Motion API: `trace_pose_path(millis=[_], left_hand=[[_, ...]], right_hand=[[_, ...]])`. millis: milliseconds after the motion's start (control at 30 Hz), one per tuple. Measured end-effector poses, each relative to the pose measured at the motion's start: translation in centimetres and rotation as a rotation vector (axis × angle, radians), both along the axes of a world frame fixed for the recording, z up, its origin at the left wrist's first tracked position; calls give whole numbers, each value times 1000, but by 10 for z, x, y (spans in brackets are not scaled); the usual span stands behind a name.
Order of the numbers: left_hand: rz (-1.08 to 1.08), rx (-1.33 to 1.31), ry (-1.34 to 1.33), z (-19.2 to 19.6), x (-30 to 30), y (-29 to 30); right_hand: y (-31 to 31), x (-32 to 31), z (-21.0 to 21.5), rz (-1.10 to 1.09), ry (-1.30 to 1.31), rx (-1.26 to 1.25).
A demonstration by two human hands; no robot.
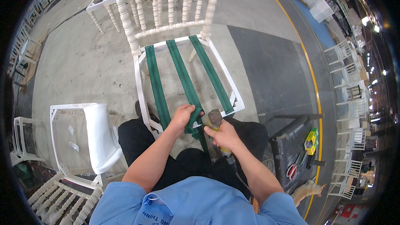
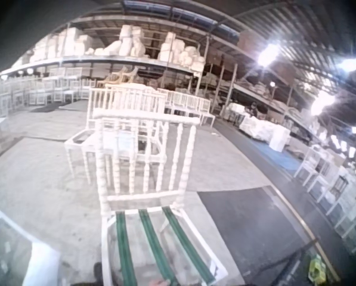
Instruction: The person attaches green webbing strips to the seat frame of a white wooden chair. They position each strip, staple it with a handheld stapler, and trim excess with scissors, repeating the process for multiple strips.
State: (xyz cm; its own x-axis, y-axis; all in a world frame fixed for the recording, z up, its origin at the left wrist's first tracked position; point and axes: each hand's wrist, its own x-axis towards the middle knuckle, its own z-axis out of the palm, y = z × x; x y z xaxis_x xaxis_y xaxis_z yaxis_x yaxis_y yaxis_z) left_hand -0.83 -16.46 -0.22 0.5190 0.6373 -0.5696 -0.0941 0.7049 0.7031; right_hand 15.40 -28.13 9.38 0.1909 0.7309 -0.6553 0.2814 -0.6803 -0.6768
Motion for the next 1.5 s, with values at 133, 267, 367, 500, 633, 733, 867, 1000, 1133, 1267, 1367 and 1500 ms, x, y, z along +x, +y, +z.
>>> trace_pose_path(millis=[133,267,367,500,633,733,867,1000,1133,1267,1367,1500], left_hand=[[-3,-13,-4,2,-1,1],[21,-101,-6,6,-1,1],[-11,-83,25,7,-1,2],[-91,59,83,5,-6,1],[-334,391,261,6,-13,-12],[-416,809,467,14,-16,-32],[-381,1051,653,24,-11,-62],[-380,1116,701,30,-4,-77],[-435,1200,789,36,3,-90],[-440,1267,831,38,7,-100],[-442,1279,825,34,7,-104],[-448,1256,825,27,7,-104]], right_hand=[[1,-2,2,7,45,30],[1,-10,3,33,17,8],[2,-9,6,35,6,7],[-6,17,31,-83,32,-20],[-41,78,80,-338,110,271],[-82,138,106,-530,-74,383],[-153,212,110,-812,-158,365],[-220,274,78,-1071,-83,272],[-262,329,24,-1212,206,353],[-277,365,-13,-1299,378,360],[-283,375,-16,-1260,63,130],[-320,380,6,-904,-644,-251]])
